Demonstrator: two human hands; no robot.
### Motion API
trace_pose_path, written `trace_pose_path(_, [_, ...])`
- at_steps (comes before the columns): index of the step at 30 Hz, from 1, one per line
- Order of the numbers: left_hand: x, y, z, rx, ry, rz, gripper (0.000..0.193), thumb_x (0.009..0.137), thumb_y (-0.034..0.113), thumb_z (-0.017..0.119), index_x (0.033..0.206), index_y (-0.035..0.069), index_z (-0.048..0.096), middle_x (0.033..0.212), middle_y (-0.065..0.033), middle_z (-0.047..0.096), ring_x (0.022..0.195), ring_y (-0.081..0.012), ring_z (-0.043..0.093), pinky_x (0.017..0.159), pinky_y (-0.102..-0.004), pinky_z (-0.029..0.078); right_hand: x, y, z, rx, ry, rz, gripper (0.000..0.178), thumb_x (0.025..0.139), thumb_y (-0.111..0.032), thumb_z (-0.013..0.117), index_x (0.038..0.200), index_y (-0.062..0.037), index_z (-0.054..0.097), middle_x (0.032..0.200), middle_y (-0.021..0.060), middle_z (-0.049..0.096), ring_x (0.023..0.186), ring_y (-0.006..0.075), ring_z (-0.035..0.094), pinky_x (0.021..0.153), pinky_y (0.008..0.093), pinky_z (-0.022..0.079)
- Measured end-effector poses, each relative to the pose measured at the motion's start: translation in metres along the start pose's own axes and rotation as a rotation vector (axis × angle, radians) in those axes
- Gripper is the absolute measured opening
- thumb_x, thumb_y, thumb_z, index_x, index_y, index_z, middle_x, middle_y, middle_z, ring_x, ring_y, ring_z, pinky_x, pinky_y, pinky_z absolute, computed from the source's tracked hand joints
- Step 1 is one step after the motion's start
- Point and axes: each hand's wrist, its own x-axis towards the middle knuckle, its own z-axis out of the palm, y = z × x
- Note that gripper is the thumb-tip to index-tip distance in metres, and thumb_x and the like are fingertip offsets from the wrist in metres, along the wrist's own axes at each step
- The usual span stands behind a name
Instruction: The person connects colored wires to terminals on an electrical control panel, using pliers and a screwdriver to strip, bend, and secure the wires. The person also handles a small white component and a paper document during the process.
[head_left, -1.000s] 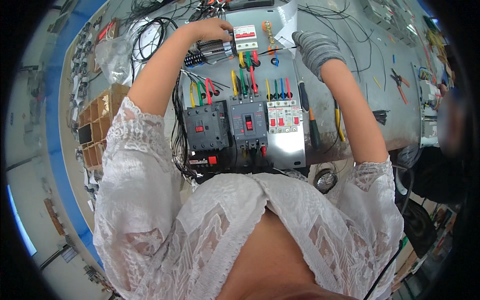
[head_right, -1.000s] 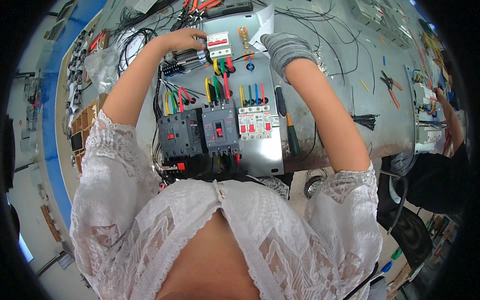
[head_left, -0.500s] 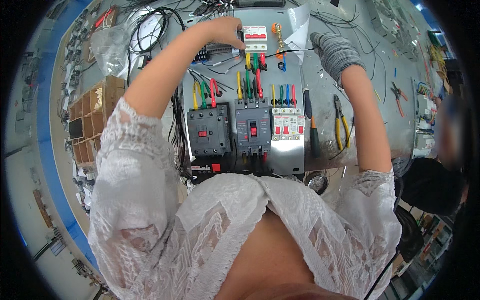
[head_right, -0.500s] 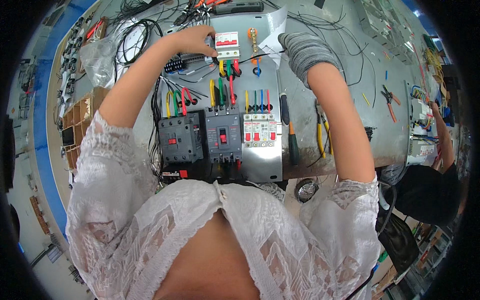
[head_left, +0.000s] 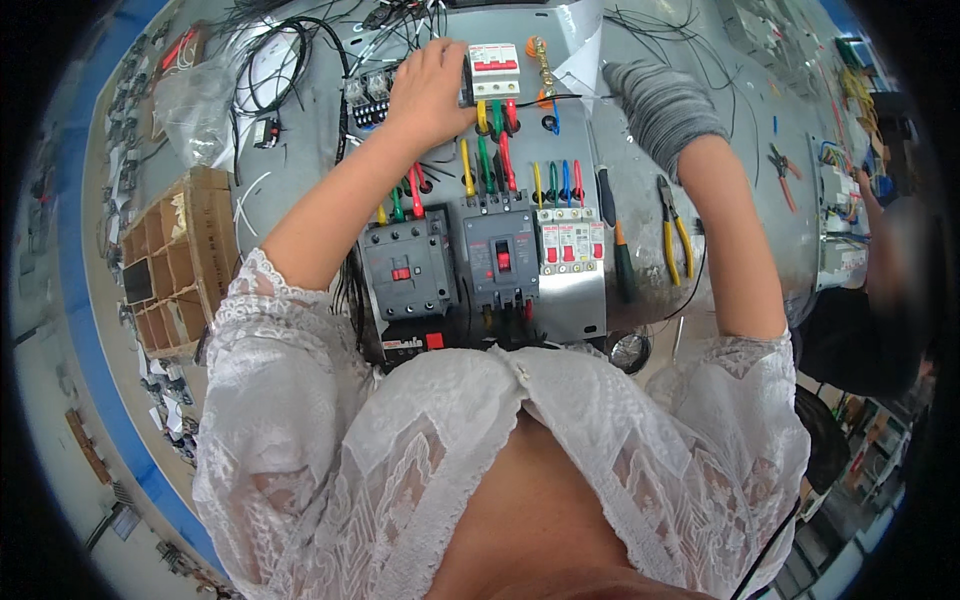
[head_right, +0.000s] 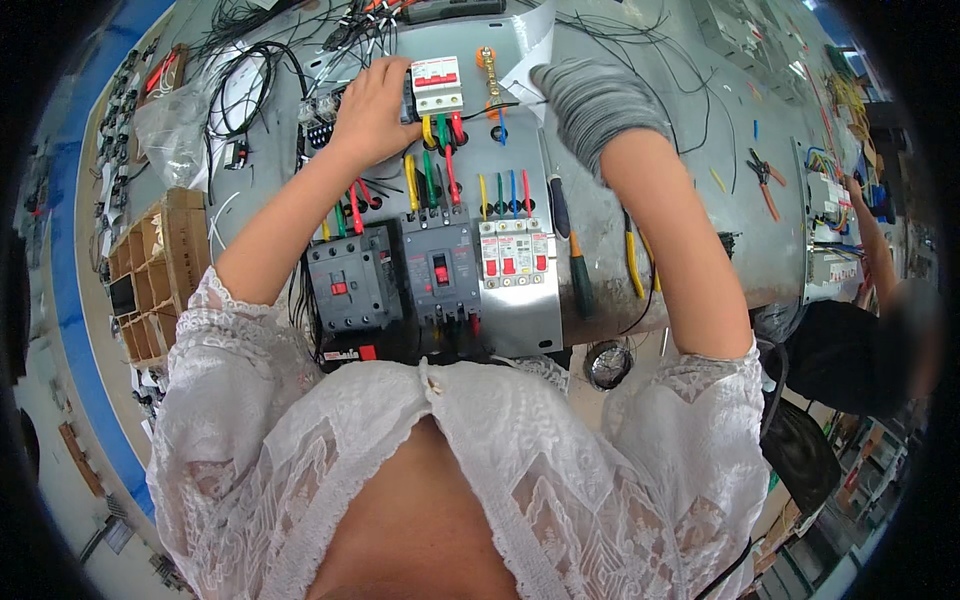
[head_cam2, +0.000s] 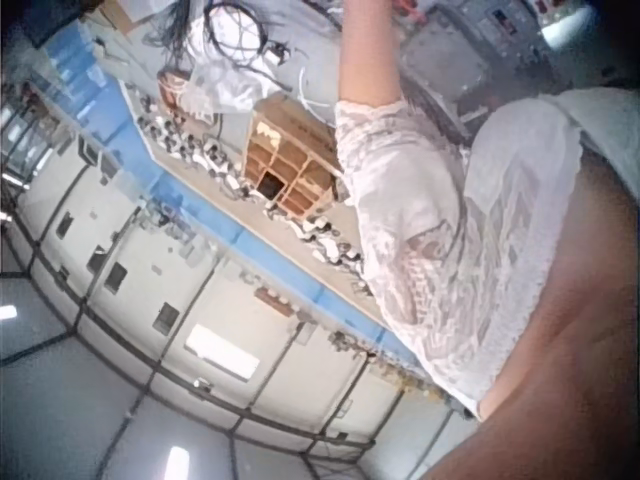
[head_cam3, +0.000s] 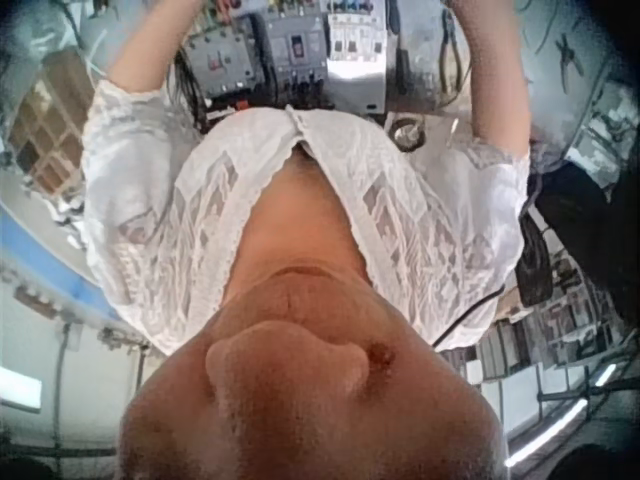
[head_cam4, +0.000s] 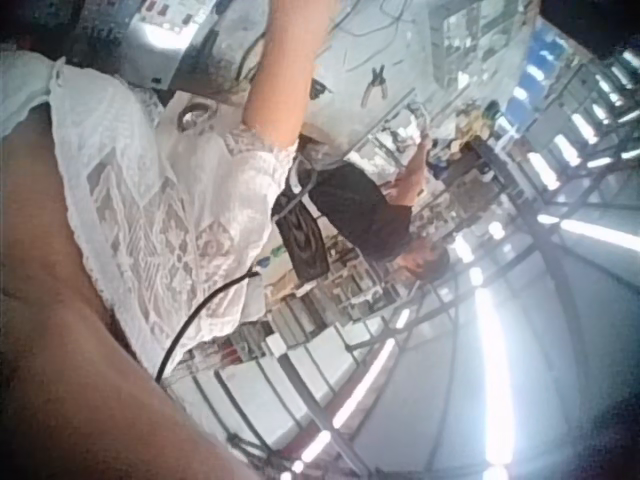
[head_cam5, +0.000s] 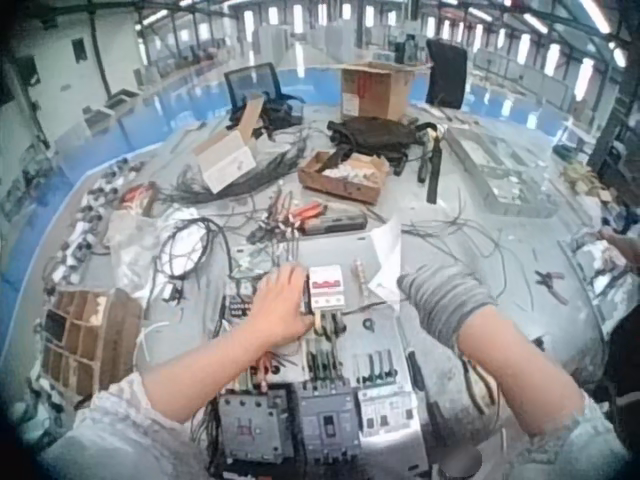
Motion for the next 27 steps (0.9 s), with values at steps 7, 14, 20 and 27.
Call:
trace_pose_path(7, [-0.002,-0.002,0.001,0.006,-0.041,0.031,0.076,0.065,0.026,0.077,0.13,0.007,0.041,0.119,-0.0185,0.048,0.113,-0.0337,0.051,0.094,-0.0436,0.039,-0.011,-0.039,0.001,-0.064,0.082,-0.152,0.025,0.082,-0.011,0.06,0.107,-0.0102,0.064,0.103,0.011,0.066,0.109,0.0275,0.059,0.086,0.0409,0.05])
trace_pose_path(14, [0.0,-0.001,0.001,0.093,-0.075,0.036,0.075,0.067,0.029,0.077,0.127,0.004,0.041,0.119,-0.0184,0.048,0.11,-0.0347,0.052,0.088,-0.0464,0.042,0.052,-0.083,0.082,-0.104,0.472,-0.097,0.026,0.073,-0.032,0.069,0.093,-0.0167,0.072,0.107,0.0024,0.063,0.107,0.0258,0.054,0.094,0.047,0.04])
trace_pose_path(20, [0.002,-0.006,-0.006,0.165,-0.004,0.171,0.082,0.068,0.035,0.076,0.134,0.005,0.037,0.136,-0.0162,0.04,0.122,-0.034,0.043,0.095,-0.0507,0.04,0.042,-0.085,0.077,-0.019,0.413,-0.044,0.023,0.074,-0.034,0.068,0.09,-0.0185,0.073,0.112,0.0021,0.062,0.111,0.0256,0.051,0.093,0.0483,0.039])
trace_pose_path(27, [0.01,-0.006,-0.007,0.306,-0.036,0.444,0.086,0.071,0.036,0.072,0.144,0.012,0.031,0.143,-0.0093,0.037,0.132,-0.0295,0.034,0.111,-0.0504,0.024,0.05,-0.076,0.084,0.061,0.42,-0.137,0.028,0.073,-0.034,0.07,0.094,-0.0151,0.07,0.117,0.0052,0.06,0.114,0.0284,0.051,0.096,0.0471,0.037])
